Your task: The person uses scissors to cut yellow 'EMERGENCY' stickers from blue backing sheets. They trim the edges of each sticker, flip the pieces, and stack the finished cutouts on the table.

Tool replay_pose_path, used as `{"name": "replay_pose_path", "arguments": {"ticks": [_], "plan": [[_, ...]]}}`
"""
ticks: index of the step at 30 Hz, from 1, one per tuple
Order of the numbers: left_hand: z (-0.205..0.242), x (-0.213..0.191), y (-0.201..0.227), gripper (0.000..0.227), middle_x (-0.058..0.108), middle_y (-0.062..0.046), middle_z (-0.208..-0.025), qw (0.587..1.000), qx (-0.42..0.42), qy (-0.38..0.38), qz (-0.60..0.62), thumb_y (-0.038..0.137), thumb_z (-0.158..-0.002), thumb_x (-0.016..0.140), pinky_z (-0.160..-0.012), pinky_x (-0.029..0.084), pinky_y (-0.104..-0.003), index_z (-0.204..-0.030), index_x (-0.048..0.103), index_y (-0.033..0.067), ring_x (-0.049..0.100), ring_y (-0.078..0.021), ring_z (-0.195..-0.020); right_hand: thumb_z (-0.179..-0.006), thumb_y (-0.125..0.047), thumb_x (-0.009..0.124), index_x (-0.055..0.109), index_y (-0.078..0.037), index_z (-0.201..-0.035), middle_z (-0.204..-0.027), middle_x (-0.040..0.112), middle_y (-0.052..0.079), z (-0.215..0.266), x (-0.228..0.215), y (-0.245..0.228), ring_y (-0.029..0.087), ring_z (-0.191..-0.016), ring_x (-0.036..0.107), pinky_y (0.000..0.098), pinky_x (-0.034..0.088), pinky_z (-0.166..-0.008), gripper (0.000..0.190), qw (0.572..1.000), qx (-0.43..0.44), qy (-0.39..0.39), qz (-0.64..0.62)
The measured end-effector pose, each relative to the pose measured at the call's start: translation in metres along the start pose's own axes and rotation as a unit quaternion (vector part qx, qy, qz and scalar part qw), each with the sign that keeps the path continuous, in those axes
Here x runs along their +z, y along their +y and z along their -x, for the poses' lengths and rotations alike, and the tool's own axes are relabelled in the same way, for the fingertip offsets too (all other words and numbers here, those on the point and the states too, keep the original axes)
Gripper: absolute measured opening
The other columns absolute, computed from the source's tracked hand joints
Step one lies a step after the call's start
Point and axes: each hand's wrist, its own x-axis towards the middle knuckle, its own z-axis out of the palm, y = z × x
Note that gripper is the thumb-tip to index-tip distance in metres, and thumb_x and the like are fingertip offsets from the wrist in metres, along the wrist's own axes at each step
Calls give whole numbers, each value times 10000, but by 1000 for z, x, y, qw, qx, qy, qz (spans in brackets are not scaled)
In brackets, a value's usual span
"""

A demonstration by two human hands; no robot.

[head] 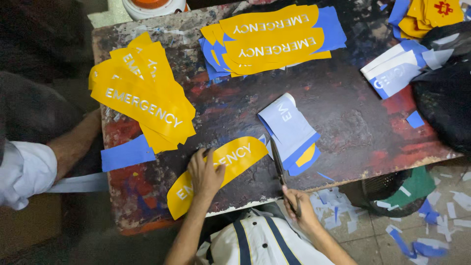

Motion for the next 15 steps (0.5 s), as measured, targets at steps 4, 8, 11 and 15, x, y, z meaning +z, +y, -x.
{"name": "replay_pose_path", "arguments": {"ticks": [4, 8, 11, 15], "plan": [[10, -30, -5, 734, 593, -216, -1193, 979, -149, -133, -28, 378, -728, 835, -888, 462, -534, -1322, 593, 23, 582, -421, -1078, -954, -445, 644, 518, -63, -674, -485, 440, -7, -8, -24, -9, 95, -325, 333, 274, 227, -318, 491, 1000, -3, 9, -16], [1, -25, -29, 401, 721, -181, -1071, 970, -142, -179, 78, 340, -864, 765, -856, 532, -498, -1129, 703, 46, 675, -411, -1032, -956, -450, 633, 519, -63, -665, -478, 428, 0, -16, -45, -20, 99, -318, 320, 281, 216, -313, 498, 1000, -6, 9, -14], [-23, -16, -68, 317, 739, -201, -1028, 983, -51, -45, 168, 257, -900, 745, -817, 559, -441, -1089, 718, 4, 712, -386, -975, -956, -447, 627, 520, -65, -666, -480, 428, 2, -19, -59, -26, 102, -320, 320, 283, 211, -314, 492, 1000, -13, 26, -7], [-100, 3, -148, 323, 753, -128, -1039, 943, -123, 30, 307, 223, -960, 717, -833, 543, -348, -1168, 690, -22, 695, -207, -927, -963, -455, 617, 521, -58, -663, -473, 425, 3, -16, -76, -32, 101, -318, 332, 277, 209, -316, 507, 998, -49, 44, 8]]}}
